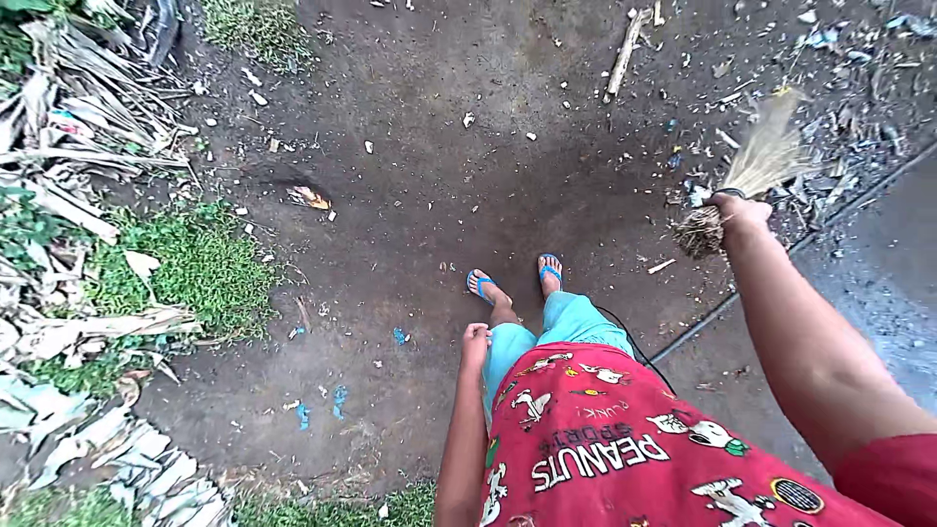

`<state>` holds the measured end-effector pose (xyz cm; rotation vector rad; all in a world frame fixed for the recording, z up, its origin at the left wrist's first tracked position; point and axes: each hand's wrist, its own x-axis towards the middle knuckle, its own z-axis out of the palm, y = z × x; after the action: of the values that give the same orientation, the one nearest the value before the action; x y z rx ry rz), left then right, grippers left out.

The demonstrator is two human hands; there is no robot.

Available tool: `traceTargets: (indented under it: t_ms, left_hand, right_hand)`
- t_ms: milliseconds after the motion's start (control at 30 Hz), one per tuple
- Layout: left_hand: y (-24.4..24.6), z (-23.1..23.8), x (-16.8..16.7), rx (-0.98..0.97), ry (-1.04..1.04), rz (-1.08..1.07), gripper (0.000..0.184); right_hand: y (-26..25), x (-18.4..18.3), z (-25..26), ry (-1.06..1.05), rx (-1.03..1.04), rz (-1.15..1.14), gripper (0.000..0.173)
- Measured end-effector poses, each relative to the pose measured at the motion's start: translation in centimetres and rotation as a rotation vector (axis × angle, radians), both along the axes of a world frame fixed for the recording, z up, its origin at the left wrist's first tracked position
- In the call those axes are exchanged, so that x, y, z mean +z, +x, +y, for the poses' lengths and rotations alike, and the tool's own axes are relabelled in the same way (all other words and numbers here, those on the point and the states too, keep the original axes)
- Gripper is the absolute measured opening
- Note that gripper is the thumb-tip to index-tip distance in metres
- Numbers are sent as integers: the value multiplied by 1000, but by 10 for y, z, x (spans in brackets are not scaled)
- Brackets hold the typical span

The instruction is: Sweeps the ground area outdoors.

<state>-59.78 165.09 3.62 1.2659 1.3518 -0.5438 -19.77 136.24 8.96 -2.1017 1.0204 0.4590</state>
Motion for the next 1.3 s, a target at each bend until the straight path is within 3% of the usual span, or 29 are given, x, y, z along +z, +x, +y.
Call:
traceTargets:
  t_ms: [33,100,233,267,300,433,567,667,800,900,967,1067,1167,1233,1300]
  left_hand:
    - [2,8,1,12,12,-28,34]
    - [5,24,2,55,35,-97,35]
    - [-17,28,-18,121,8,-159,34]
    - [-27,27,-27,90,-18,-150,34]
    - [-36,26,-33,62,-41,-124,35]
    - [-63,36,-30,177,-52,-53,36]
    - [-84,50,-21,154,-36,-67,36]
    - [-109,50,-17,184,-26,-56,36]
    - [-131,42,-24,296,-3,-22,32]
    - [-142,36,-23,321,-5,-24,30]
    - [-146,36,-24,325,-8,-38,30]
    - [-150,40,-30,335,-39,-21,32]
    - [-147,46,-34,331,-56,7,32]
    - [-140,49,-34,350,-48,0,32]
    - [-132,48,-31,373,-28,-20,32]
  right_hand:
    - [-8,-1,16,-78,17,-36,86]
    - [-32,2,50,-67,-13,-134,78]
    - [-116,41,121,395,-144,-148,34]
    - [-137,54,140,555,-137,-82,24]
    - [-159,66,156,714,-121,32,24]
    - [-242,90,212,1108,39,605,40]
    - [-290,63,270,1239,310,1032,42]
    - [-294,27,303,1319,480,1189,42]
    - [-259,11,317,1214,575,1091,41]
    - [-206,-17,288,1065,414,870,37]
    - [-146,-39,248,1102,253,775,40]
    - [-93,-13,233,1088,77,618,43]
    - [-118,16,262,543,229,249,25]
    - [-140,13,276,291,254,90,46]
    - [-165,9,279,239,354,60,61]
